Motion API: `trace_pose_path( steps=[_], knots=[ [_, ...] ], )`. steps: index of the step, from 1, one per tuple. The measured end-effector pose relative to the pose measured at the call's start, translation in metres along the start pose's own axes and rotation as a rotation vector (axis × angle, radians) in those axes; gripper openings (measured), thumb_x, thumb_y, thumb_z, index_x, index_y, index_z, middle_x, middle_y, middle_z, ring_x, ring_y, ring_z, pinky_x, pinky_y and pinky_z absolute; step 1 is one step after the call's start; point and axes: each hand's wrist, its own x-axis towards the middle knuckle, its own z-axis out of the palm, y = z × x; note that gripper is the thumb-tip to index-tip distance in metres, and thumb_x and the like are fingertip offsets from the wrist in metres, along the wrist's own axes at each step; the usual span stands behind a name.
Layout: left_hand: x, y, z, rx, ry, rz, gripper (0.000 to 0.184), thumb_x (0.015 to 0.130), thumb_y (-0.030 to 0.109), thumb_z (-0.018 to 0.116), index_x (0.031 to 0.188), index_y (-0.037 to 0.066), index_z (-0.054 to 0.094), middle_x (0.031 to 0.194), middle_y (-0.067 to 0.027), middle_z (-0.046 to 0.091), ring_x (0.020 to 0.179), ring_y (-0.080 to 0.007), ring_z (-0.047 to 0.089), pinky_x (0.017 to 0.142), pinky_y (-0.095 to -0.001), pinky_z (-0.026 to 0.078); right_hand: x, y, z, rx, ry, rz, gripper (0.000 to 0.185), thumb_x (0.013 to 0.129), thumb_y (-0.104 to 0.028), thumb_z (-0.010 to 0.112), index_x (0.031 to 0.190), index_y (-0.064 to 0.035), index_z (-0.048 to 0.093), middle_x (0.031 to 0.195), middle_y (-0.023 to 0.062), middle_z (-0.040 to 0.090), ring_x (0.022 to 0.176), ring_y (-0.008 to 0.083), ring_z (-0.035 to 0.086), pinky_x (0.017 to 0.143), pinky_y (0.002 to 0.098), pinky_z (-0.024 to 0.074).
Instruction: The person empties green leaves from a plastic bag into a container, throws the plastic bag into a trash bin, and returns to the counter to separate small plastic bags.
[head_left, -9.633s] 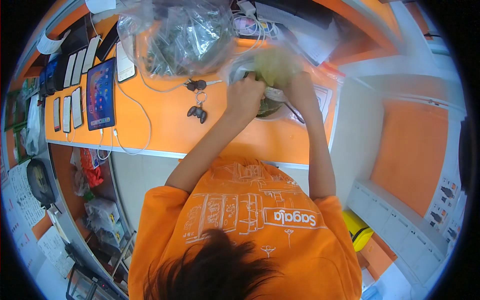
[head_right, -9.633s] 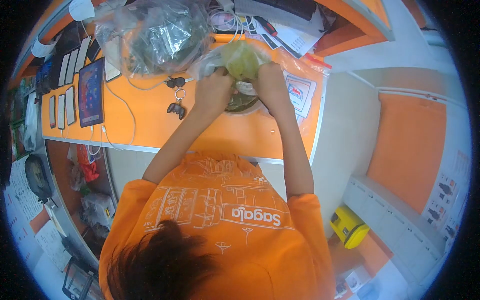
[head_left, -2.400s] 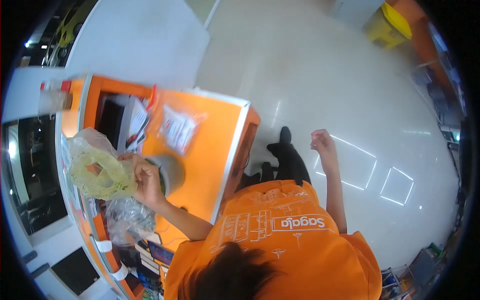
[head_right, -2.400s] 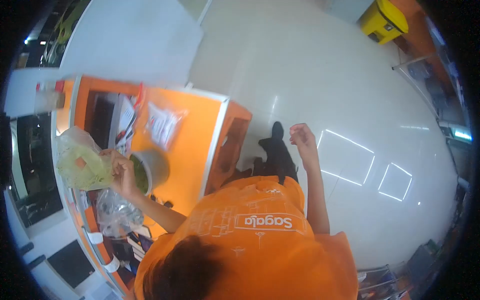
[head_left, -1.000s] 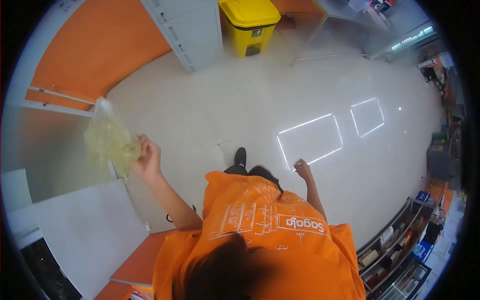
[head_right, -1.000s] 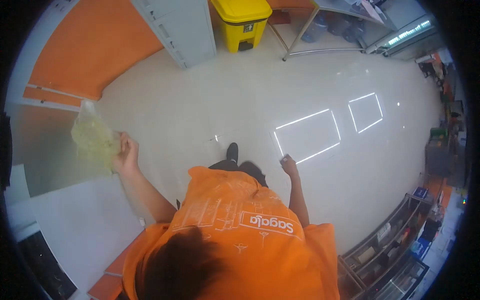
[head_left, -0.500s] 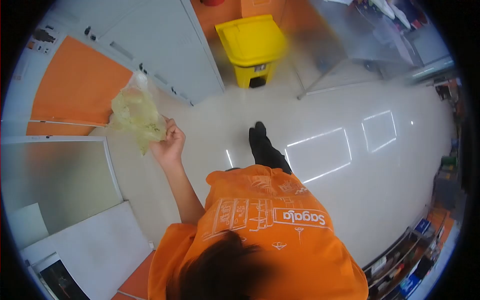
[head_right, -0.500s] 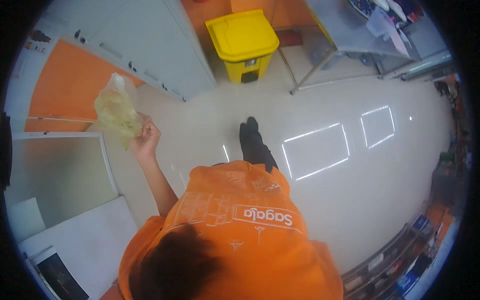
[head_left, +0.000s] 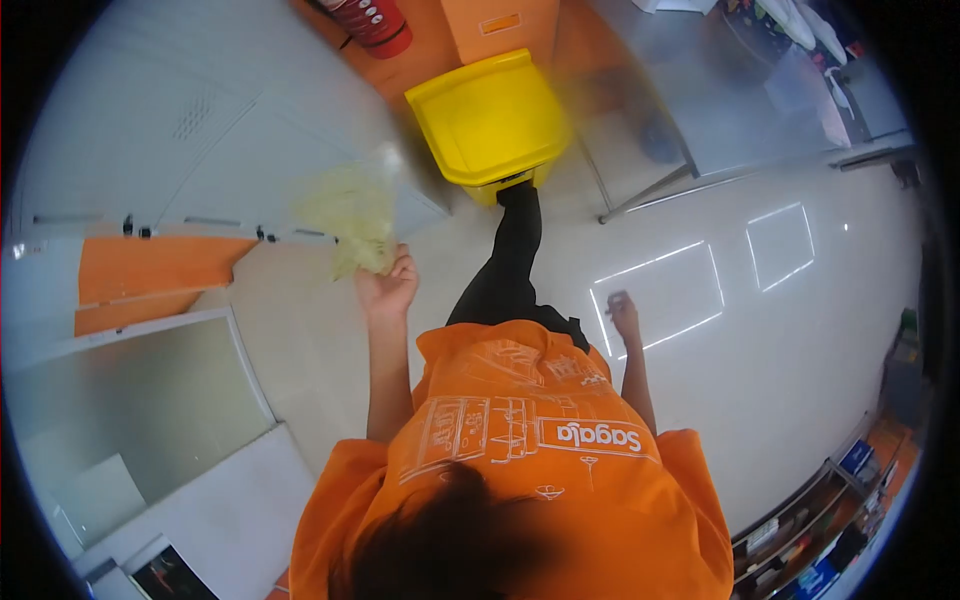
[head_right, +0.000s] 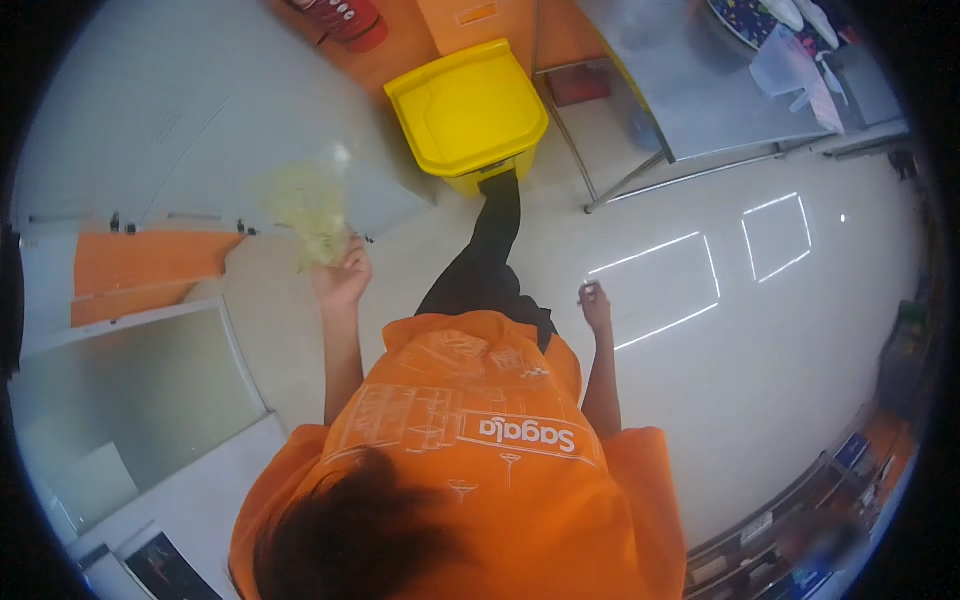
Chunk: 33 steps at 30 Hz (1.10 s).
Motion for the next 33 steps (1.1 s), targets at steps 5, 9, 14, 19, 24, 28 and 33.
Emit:
trace_pose_path(
  steps=[5,9,14,19,24,28,33],
  knots=[
    [0.110,-0.019,-0.090,0.270,0.015,-0.185,0.018,0.087,0.025,0.040,0.085,0.012,0.053,0.074,-0.0019,0.054,0.058,-0.0096,0.049,0.043,-0.0214,0.036,-0.108,0.144,0.030,-0.017,-0.031,0.240,0.028,0.077,-0.024,0.058,0.095,-0.0030,0.054,0.088,0.0168,0.060,0.089,0.0306,0.058,0.073,0.0394,0.0449],
    [0.141,-0.092,-0.102,0.451,0.473,-0.122,0.017,0.086,0.026,0.043,0.090,0.012,0.051,0.077,-0.0018,0.056,0.050,-0.0106,0.049,0.035,-0.0219,0.035,-0.191,0.132,-0.006,-0.001,-0.096,0.691,0.026,0.077,-0.023,0.057,0.094,-0.0035,0.054,0.087,0.0160,0.060,0.086,0.0293,0.058,0.070,0.0382,0.0453],
    [0.197,-0.110,-0.193,0.700,0.395,-0.271,0.015,0.082,0.020,0.048,0.096,0.016,0.046,0.072,-0.0028,0.050,0.043,-0.0113,0.045,0.031,-0.0202,0.029,-0.234,0.117,-0.030,0.073,0.003,0.843,0.025,0.077,-0.022,0.057,0.094,-0.0041,0.054,0.086,0.0150,0.060,0.081,0.0276,0.059,0.065,0.0366,0.0457],
    [0.271,-0.128,-0.178,0.663,0.556,-0.196,0.020,0.081,0.022,0.051,0.099,0.016,0.044,0.077,-0.0035,0.052,0.046,-0.0117,0.048,0.031,-0.0188,0.031,-0.234,0.093,-0.033,0.122,0.045,0.839,0.023,0.077,-0.021,0.057,0.094,-0.0047,0.054,0.084,0.0140,0.060,0.076,0.0259,0.060,0.060,0.0351,0.0461],
    [0.301,-0.115,-0.069,0.256,0.665,-0.240,0.057,0.074,0.043,0.065,0.118,0.015,0.040,0.110,-0.0182,0.048,0.092,-0.0331,0.055,0.071,-0.0418,0.051,-0.219,0.086,-0.035,0.111,0.032,0.800,0.022,0.078,-0.021,0.056,0.093,-0.0054,0.054,0.083,0.0130,0.060,0.071,0.0243,0.060,0.055,0.0335,0.0465],
    [0.310,-0.073,-0.153,0.637,0.480,-0.315,0.075,0.072,0.045,0.066,0.130,0.015,0.029,0.119,-0.0218,0.042,0.104,-0.0410,0.048,0.085,-0.0508,0.043,-0.197,0.078,-0.042,0.070,-0.005,0.752,0.021,0.078,-0.020,0.056,0.093,-0.0059,0.054,0.082,0.0122,0.060,0.067,0.0229,0.061,0.052,0.0323,0.0468],
    [0.150,0.000,-0.249,1.049,0.372,-0.143,0.059,0.092,0.038,0.037,0.139,0.018,0.008,0.137,-0.0086,0.031,0.108,-0.0324,0.049,0.084,-0.0498,0.043,-0.144,0.067,-0.055,-0.022,-0.070,0.646,0.019,0.078,-0.019,0.056,0.093,-0.0065,0.054,0.080,0.0112,0.059,0.062,0.0212,0.062,0.047,0.0308,0.0472]
  ],
)
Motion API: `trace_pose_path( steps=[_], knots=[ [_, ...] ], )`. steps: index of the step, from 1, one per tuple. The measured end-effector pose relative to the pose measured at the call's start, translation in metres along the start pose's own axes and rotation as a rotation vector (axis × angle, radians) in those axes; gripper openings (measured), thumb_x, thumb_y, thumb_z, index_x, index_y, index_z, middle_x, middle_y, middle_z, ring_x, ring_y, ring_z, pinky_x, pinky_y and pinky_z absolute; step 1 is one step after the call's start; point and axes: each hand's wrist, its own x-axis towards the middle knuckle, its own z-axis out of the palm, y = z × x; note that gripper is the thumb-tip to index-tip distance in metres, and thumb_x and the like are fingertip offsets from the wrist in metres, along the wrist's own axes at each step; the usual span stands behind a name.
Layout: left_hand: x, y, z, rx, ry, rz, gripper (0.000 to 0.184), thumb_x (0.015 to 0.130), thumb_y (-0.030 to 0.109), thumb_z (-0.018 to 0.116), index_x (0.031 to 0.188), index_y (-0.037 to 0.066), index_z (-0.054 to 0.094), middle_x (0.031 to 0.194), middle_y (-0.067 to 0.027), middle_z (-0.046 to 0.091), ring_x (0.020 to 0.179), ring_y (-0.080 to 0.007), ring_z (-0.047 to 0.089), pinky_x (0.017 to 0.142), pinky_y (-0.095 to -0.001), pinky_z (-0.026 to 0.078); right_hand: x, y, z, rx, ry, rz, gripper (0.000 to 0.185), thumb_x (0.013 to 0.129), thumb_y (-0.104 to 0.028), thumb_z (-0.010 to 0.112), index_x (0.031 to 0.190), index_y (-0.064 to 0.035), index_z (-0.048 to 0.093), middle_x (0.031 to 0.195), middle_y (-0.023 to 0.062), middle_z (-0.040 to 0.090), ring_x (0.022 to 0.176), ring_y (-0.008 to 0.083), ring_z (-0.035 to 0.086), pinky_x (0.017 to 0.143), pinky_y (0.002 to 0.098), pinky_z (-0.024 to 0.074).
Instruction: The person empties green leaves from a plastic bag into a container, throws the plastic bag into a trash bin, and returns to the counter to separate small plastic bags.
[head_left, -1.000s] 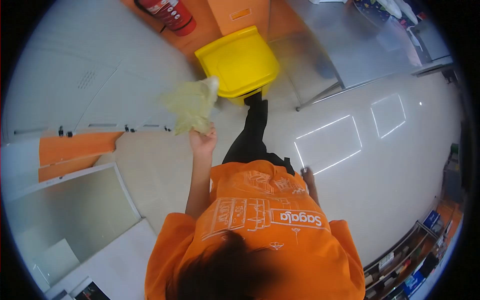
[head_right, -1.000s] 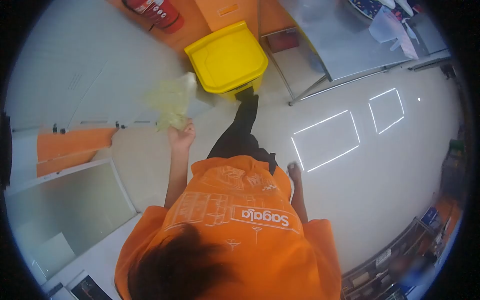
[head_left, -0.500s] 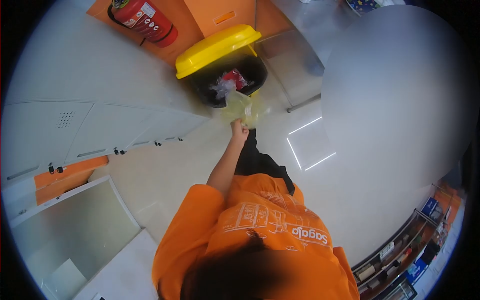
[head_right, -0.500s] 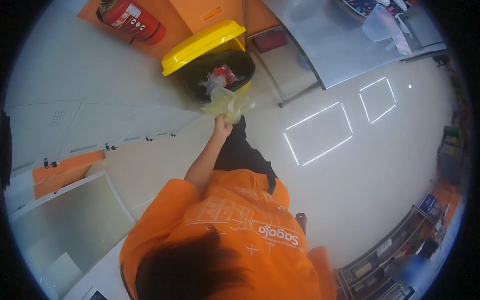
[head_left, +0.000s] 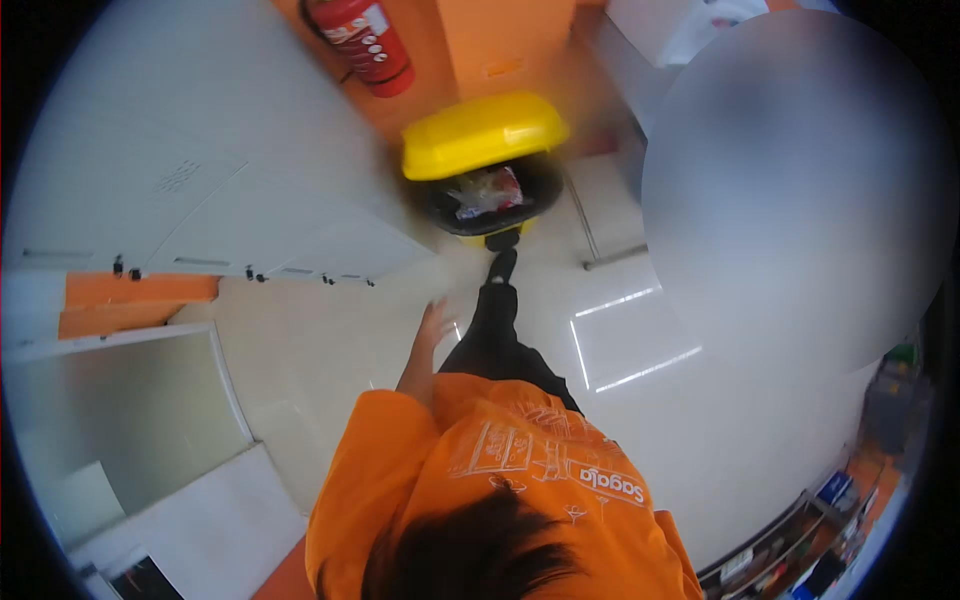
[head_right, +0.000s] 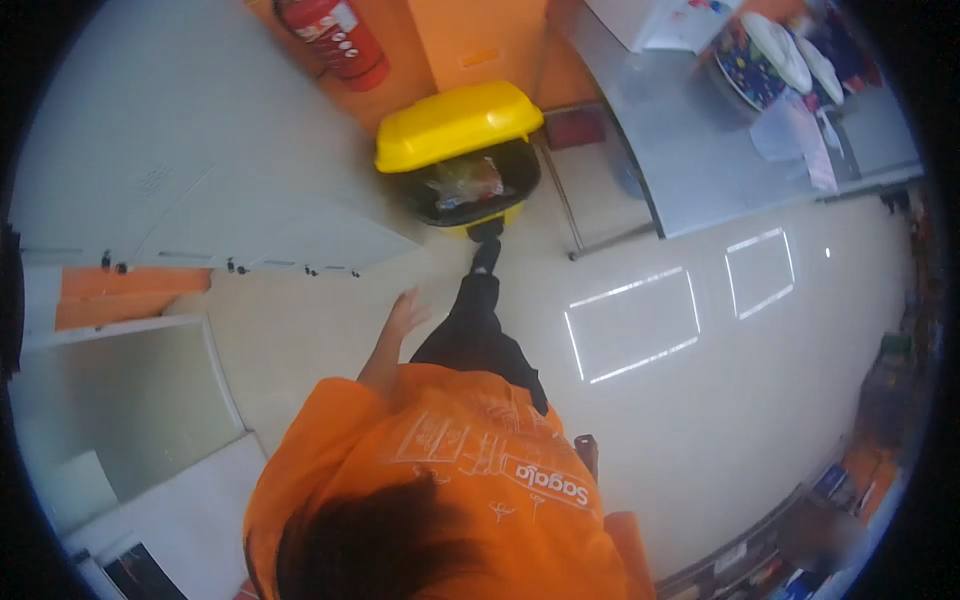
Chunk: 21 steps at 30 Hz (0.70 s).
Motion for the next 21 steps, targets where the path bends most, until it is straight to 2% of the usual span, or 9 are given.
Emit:
trace_pose_path(
  steps=[3,7,10,12,16,17,19,20,21],
  knots=[
    [-0.082,-0.039,-0.102,0.303,0.364,-0.222,0.090,0.075,0.032,0.066,0.138,0.014,0.005,0.128,-0.0125,0.039,0.100,-0.0296,0.051,0.076,-0.0451,0.047,0.030,-0.043,-0.008,-0.066,-0.027,-0.098,0.019,0.078,-0.018,0.056,0.092,-0.0069,0.054,0.079,0.0106,0.059,0.059,0.0202,0.062,0.044,0.0298,0.0474],
    [-0.181,-0.083,-0.180,0.303,0.765,-0.331,0.063,0.084,0.026,0.052,0.134,0.014,0.016,0.121,-0.0070,0.048,0.092,-0.0285,0.052,0.074,-0.0439,0.047,0.115,-0.094,0.000,-0.070,-0.139,-0.245,0.019,0.079,-0.018,0.054,0.093,-0.0069,0.051,0.077,0.0095,0.058,0.058,0.0186,0.062,0.041,0.0277,0.0462],
    [-0.213,-0.126,-0.195,-0.062,0.878,-0.011,0.063,0.077,0.018,0.061,0.129,0.006,0.028,0.099,-0.0146,0.050,0.078,-0.0243,0.055,0.061,-0.0408,0.053,0.187,-0.147,0.013,-0.248,-0.251,-0.344,0.023,0.080,-0.019,0.054,0.099,-0.0072,0.048,0.080,0.0080,0.057,0.060,0.0175,0.062,0.038,0.0267,0.0439],
    [-0.212,-0.153,-0.183,-0.045,0.954,0.151,0.067,0.077,0.024,0.063,0.129,0.005,0.026,0.097,-0.0170,0.050,0.077,-0.0265,0.056,0.065,-0.0452,0.052,0.274,-0.165,0.031,-0.537,-0.364,-0.665,0.024,0.079,-0.020,0.055,0.099,-0.0084,0.047,0.078,0.0068,0.056,0.059,0.0174,0.061,0.038,0.0267,0.0429],
    [-0.234,-0.182,-0.157,0.471,0.971,0.235,0.075,0.072,0.028,0.067,0.129,0.003,0.026,0.123,-0.0293,0.035,0.110,-0.0399,0.041,0.090,-0.0410,0.040,0.218,-0.291,0.082,-0.682,-0.327,-0.596,0.020,0.077,-0.010,0.055,0.096,-0.0120,0.047,0.088,0.0051,0.057,0.055,0.0183,0.058,0.038,0.0269,0.0422],
    [-0.257,-0.186,-0.155,0.629,0.986,0.316,0.074,0.072,0.026,0.067,0.129,0.003,0.026,0.123,-0.0301,0.034,0.109,-0.0405,0.042,0.092,-0.0403,0.039,0.243,-0.314,0.104,-0.613,-0.454,-0.561,0.009,0.076,-0.007,0.047,0.084,-0.0113,0.047,0.051,0.0061,0.044,0.044,0.0194,0.053,0.032,0.0286,0.0359],
    [-0.312,-0.203,-0.172,0.367,1.203,0.313,0.074,0.071,0.023,0.067,0.130,0.004,0.026,0.122,-0.0302,0.034,0.109,-0.0409,0.042,0.092,-0.0409,0.039,0.218,-0.350,0.152,-0.717,-0.394,-0.730,0.027,0.076,-0.006,0.052,0.103,-0.0042,0.051,0.093,0.0099,0.058,0.069,0.0198,0.060,0.042,0.0305,0.0479],
    [-0.341,-0.215,-0.183,0.238,1.298,0.309,0.074,0.071,0.022,0.067,0.130,0.004,0.026,0.122,-0.0302,0.034,0.109,-0.0411,0.042,0.091,-0.0412,0.039,0.209,-0.368,0.187,-0.710,-0.292,-0.864,0.007,0.079,-0.009,0.047,0.085,-0.0104,0.047,0.050,0.0061,0.045,0.038,0.0215,0.052,0.028,0.0307,0.0334],
    [-0.370,-0.245,-0.192,0.147,1.387,0.320,0.075,0.070,0.020,0.068,0.129,0.003,0.026,0.121,-0.0299,0.034,0.108,-0.0411,0.043,0.091,-0.0410,0.040,0.254,-0.382,0.230,-1.029,-0.252,-0.819,0.010,0.082,-0.016,0.049,0.084,-0.0064,0.048,0.061,0.0100,0.051,0.045,0.0229,0.056,0.031,0.0336,0.0373]
  ],
)
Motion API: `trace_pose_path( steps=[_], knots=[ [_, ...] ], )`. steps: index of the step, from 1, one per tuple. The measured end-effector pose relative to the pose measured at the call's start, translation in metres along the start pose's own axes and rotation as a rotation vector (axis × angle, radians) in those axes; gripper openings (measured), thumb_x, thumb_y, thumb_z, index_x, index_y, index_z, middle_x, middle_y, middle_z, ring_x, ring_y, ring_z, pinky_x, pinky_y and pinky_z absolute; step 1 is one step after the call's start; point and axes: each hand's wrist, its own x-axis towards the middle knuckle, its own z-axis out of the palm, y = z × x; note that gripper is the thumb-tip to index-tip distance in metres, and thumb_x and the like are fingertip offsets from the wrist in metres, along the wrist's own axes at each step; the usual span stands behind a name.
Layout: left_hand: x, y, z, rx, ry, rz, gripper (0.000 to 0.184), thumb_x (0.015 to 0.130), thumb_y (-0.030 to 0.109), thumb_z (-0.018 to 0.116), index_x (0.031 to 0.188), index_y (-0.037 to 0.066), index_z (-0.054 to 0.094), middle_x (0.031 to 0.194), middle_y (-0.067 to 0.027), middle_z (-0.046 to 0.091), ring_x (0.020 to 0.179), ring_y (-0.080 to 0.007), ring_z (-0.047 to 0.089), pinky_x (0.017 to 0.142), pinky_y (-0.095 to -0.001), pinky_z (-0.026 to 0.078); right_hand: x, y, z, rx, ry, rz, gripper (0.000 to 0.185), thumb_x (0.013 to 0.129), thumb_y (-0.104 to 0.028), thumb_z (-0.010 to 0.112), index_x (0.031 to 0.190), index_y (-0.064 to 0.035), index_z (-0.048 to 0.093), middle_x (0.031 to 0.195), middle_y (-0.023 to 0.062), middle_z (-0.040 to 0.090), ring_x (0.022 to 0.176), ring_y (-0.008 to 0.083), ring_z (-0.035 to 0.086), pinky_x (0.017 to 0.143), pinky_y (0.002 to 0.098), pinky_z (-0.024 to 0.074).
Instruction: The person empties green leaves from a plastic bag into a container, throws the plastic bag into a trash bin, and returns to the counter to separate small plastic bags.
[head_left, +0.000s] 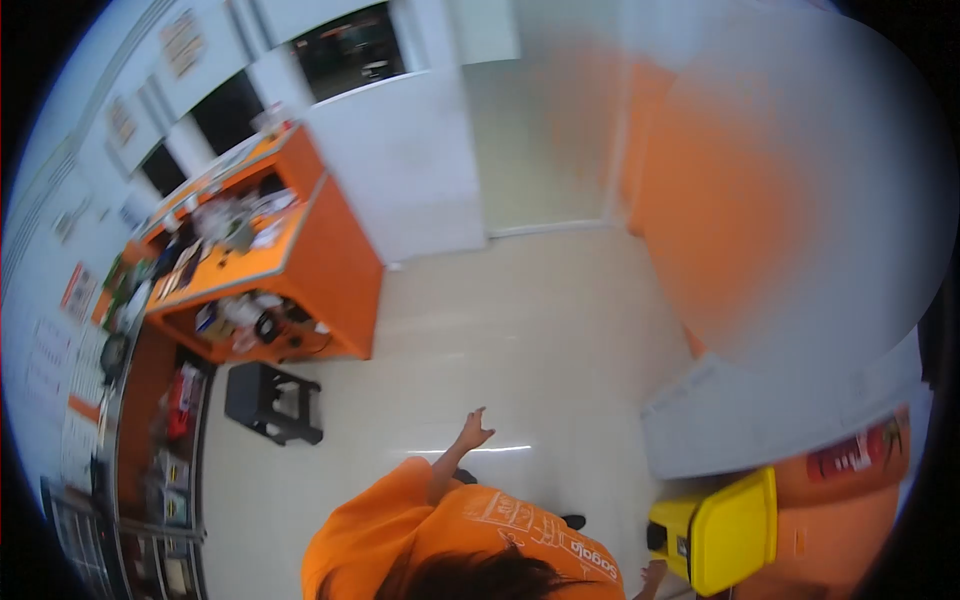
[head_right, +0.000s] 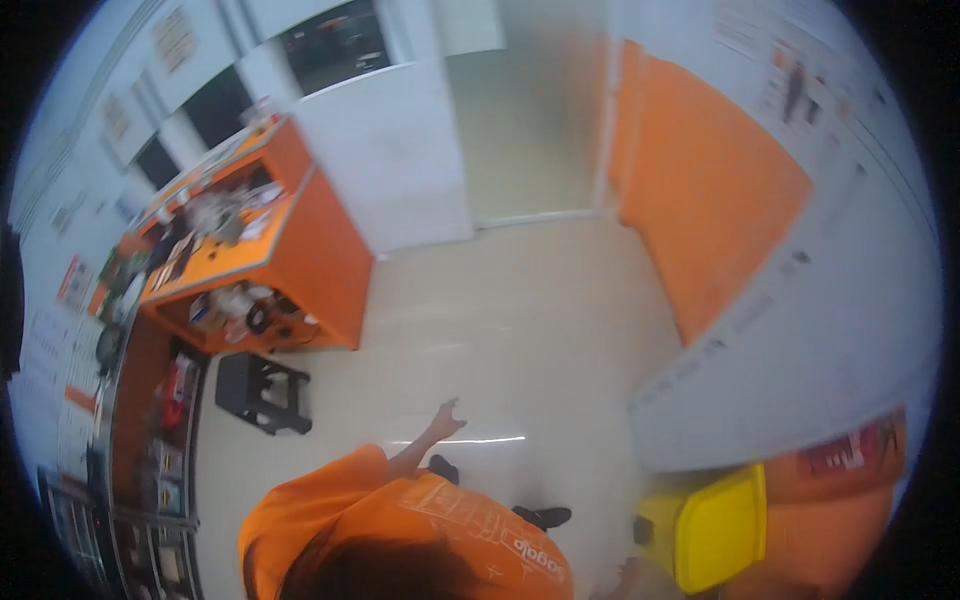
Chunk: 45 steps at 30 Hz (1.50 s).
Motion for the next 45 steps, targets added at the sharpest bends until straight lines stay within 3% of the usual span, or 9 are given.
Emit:
trace_pose_path(
  steps=[11,13,21,22,23,24,28,36,45],
  knots=[
    [-0.199,-0.285,-0.294,-0.539,0.696,-0.779,0.058,0.065,-0.005,0.058,0.118,0.005,0.037,0.100,-0.0170,0.054,0.100,-0.0276,0.052,0.084,-0.0377,0.045,-0.129,-0.444,0.437,-1.406,-0.172,-1.661,0.030,0.066,-0.017,0.063,0.095,-0.0101,0.055,0.106,0.0126,0.053,0.092,0.0297,0.052,0.077,0.0401,0.0455],
    [-0.237,-0.300,-0.323,-0.433,0.896,-0.814,0.050,0.064,-0.010,0.050,0.111,0.005,0.041,0.100,-0.0153,0.054,0.102,-0.0265,0.051,0.088,-0.0380,0.042,-0.304,-0.503,0.511,-0.369,-0.569,-1.521,0.031,0.073,-0.016,0.058,0.102,-0.0064,0.051,0.092,0.0201,0.058,0.093,0.0369,0.054,0.081,0.0391,0.0441],
    [-0.234,-0.202,-0.529,-0.330,1.928,-0.165,0.047,0.069,-0.008,0.052,0.114,0.003,0.044,0.115,-0.0109,0.045,0.111,-0.0232,0.045,0.099,-0.0353,0.032,-0.604,-0.716,0.673,-0.450,-1.229,-1.721,0.037,0.074,0.003,0.040,0.108,-0.0103,0.038,0.076,0.0098,0.054,0.065,0.0175,0.057,0.056,0.0315,0.0455],
    [-0.231,-0.158,-0.572,-0.091,2.025,0.074,0.037,0.078,0.004,0.055,0.113,0.004,0.044,0.116,-0.0113,0.045,0.110,-0.0225,0.046,0.095,-0.0347,0.036,-0.618,-0.740,0.694,-0.375,-1.214,-1.708,0.039,0.073,0.003,0.040,0.109,-0.0105,0.038,0.078,0.0078,0.053,0.066,0.0168,0.056,0.056,0.0308,0.0456],
    [-0.253,-0.140,-0.594,0.860,2.110,-0.633,0.029,0.085,0.013,0.048,0.112,0.003,0.046,0.115,-0.0123,0.048,0.107,-0.0241,0.048,0.090,-0.0342,0.039,-0.633,-0.765,0.714,-0.300,-1.196,-1.694,0.040,0.073,0.004,0.041,0.110,-0.0107,0.039,0.080,0.0058,0.053,0.068,0.0160,0.056,0.056,0.0301,0.0457],
    [-0.252,-0.105,-0.626,0.994,2.183,-0.284,0.030,0.084,0.013,0.048,0.112,0.003,0.046,0.114,-0.0124,0.048,0.106,-0.0242,0.048,0.090,-0.0346,0.039,-0.657,-0.795,0.721,-0.336,-1.225,-1.555,0.040,0.073,0.003,0.042,0.110,-0.0106,0.039,0.082,0.0059,0.053,0.070,0.0156,0.056,0.057,0.0291,0.0459],
    [-0.207,-0.009,-0.743,1.200,1.458,0.929,0.032,0.081,0.015,0.052,0.110,0.003,0.047,0.112,-0.0128,0.049,0.104,-0.0246,0.048,0.089,-0.0361,0.039,-0.734,-0.902,0.775,-0.305,-1.157,-1.425,0.036,0.077,-0.003,0.044,0.112,-0.0091,0.041,0.085,0.0056,0.052,0.075,0.0142,0.055,0.060,0.0266,0.0463],
    [-0.111,-0.050,-0.896,1.253,0.905,1.091,0.036,0.074,0.018,0.059,0.106,0.003,0.050,0.108,-0.0134,0.051,0.100,-0.0255,0.050,0.087,-0.0393,0.040,-0.863,-1.005,0.892,-0.030,-1.348,-1.417,0.025,0.078,-0.005,0.051,0.102,-0.0074,0.046,0.080,0.0064,0.054,0.064,0.0112,0.055,0.049,0.0211,0.0433],
    [-0.060,-0.167,-1.052,1.143,0.820,1.300,0.041,0.067,0.021,0.067,0.101,0.003,0.053,0.103,-0.0142,0.054,0.095,-0.0264,0.052,0.085,-0.0428,0.040,-0.918,-1.093,0.995,0.100,-0.101,-1.558,0.058,0.074,-0.026,0.065,0.119,-0.0075,0.033,0.104,0.0221,0.049,0.094,0.0360,0.053,0.075,0.0415,0.0463]
  ],
)
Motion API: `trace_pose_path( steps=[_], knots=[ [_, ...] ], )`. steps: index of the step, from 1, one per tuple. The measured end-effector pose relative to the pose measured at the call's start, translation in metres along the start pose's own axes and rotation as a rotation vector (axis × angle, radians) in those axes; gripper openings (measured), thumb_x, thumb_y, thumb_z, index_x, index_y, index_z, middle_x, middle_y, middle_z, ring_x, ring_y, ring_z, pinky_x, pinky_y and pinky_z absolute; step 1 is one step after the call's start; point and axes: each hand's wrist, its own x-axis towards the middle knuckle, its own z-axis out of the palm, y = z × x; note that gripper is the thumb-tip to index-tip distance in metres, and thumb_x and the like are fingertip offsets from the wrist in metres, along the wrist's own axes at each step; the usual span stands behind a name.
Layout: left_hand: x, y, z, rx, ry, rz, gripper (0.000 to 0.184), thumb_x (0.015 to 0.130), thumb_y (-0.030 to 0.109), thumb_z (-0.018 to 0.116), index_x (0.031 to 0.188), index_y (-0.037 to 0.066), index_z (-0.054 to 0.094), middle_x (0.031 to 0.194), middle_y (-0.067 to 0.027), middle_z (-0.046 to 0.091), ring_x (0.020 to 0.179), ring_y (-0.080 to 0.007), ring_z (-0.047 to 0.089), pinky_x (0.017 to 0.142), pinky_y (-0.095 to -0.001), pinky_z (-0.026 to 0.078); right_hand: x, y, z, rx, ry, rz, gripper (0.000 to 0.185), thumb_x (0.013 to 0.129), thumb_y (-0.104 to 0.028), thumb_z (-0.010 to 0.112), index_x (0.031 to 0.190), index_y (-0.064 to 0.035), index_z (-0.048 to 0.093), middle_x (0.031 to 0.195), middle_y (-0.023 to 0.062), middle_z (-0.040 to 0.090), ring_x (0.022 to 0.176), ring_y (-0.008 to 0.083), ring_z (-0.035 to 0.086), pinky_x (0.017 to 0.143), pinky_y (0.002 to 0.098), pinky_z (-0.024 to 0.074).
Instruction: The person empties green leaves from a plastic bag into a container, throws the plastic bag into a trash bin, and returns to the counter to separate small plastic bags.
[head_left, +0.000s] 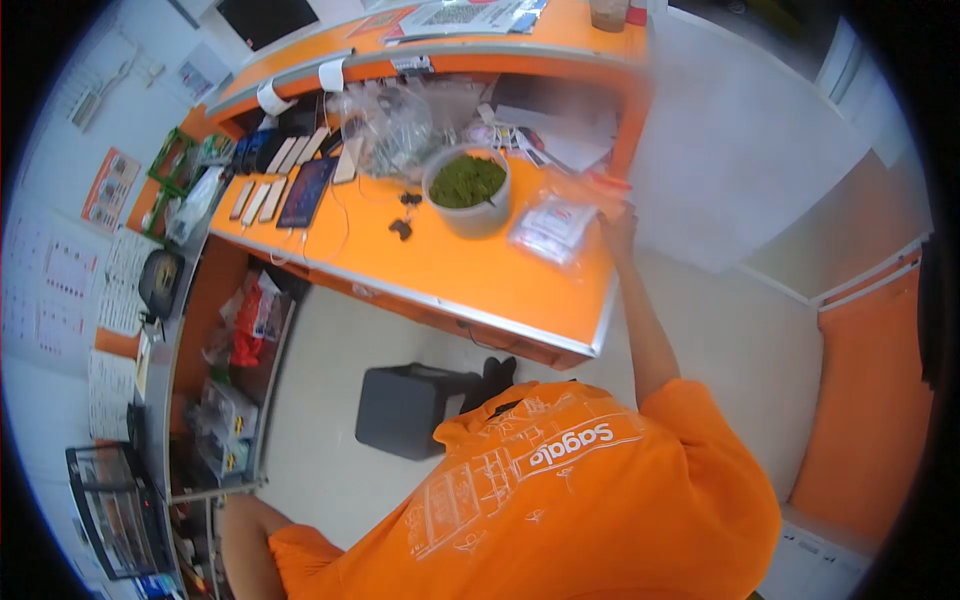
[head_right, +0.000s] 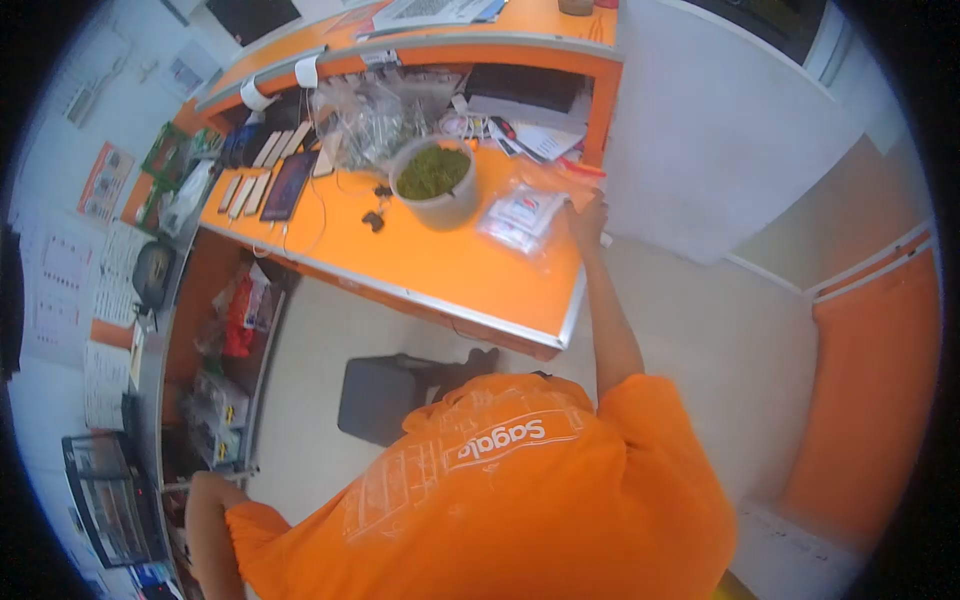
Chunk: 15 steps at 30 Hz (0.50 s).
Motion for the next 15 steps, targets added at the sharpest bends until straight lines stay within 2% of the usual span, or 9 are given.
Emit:
trace_pose_path(
  steps=[3,6,8,11,12,14,15],
  knots=[
    [-0.051,-0.041,-0.001,-0.026,0.105,-0.032,0.043,0.065,0.022,0.069,0.100,0.003,0.054,0.101,-0.0144,0.055,0.093,-0.0267,0.052,0.084,-0.0440,0.040,0.015,-0.013,0.020,-0.080,0.048,0.095,0.065,0.071,-0.025,0.067,0.122,-0.0078,0.030,0.099,0.0243,0.053,0.090,0.0389,0.054,0.074,0.0424,0.0467],
    [-0.112,-0.068,-0.004,-0.035,0.279,-0.148,0.045,0.062,0.024,0.072,0.098,0.003,0.055,0.099,-0.0147,0.056,0.091,-0.0271,0.053,0.084,-0.0452,0.040,0.017,-0.015,0.028,-0.055,-0.289,0.285,0.066,0.071,-0.024,0.066,0.122,-0.0060,0.028,0.089,0.0233,0.057,0.084,0.0383,0.057,0.071,0.0402,0.0477],
    [-0.159,-0.074,0.001,-0.053,0.405,-0.298,0.046,0.061,0.024,0.074,0.097,0.003,0.056,0.098,-0.0149,0.056,0.090,-0.0273,0.053,0.083,-0.0460,0.040,0.005,-0.010,0.024,-0.017,-0.310,0.255,0.063,0.070,-0.020,0.064,0.121,-0.0038,0.031,0.091,0.0270,0.057,0.083,0.0399,0.058,0.073,0.0414,0.0472],
    [-0.246,-0.059,0.021,-0.148,0.551,-0.684,0.048,0.058,0.025,0.076,0.096,0.003,0.057,0.097,-0.0151,0.057,0.088,-0.0276,0.054,0.082,-0.0472,0.040,-0.012,0.008,0.004,-0.009,-0.453,0.284,0.059,0.069,-0.020,0.064,0.119,-0.0038,0.036,0.099,0.0278,0.054,0.087,0.0407,0.057,0.076,0.0427,0.0464],
    [-0.277,-0.051,0.029,-0.281,0.534,-0.843,0.049,0.058,0.026,0.077,0.095,0.003,0.057,0.096,-0.0152,0.057,0.088,-0.0277,0.054,0.082,-0.0476,0.040,-0.016,0.012,-0.004,-0.009,-0.520,0.305,0.058,0.069,-0.020,0.064,0.118,-0.0044,0.038,0.102,0.0273,0.053,0.089,0.0406,0.056,0.076,0.0429,0.0461],
    [-0.322,-0.036,0.054,-0.664,0.431,-1.172,0.050,0.056,0.027,0.079,0.094,0.003,0.058,0.095,-0.0154,0.058,0.087,-0.0279,0.054,0.082,-0.0484,0.040,-0.020,0.001,-0.025,-0.307,-0.516,0.224,0.053,0.071,-0.023,0.063,0.115,-0.0047,0.042,0.109,0.0256,0.048,0.093,0.0407,0.054,0.077,0.0439,0.0455],
    [-0.337,-0.032,0.068,-0.996,0.258,-1.392,0.051,0.055,0.027,0.080,0.094,0.002,0.058,0.095,-0.0154,0.058,0.086,-0.0280,0.055,0.081,-0.0487,0.040,-0.020,-0.011,-0.036,-0.456,-0.520,0.177,0.050,0.072,-0.025,0.063,0.114,-0.0049,0.043,0.113,0.0248,0.046,0.095,0.0407,0.052,0.077,0.0444,0.0452]
  ],
)
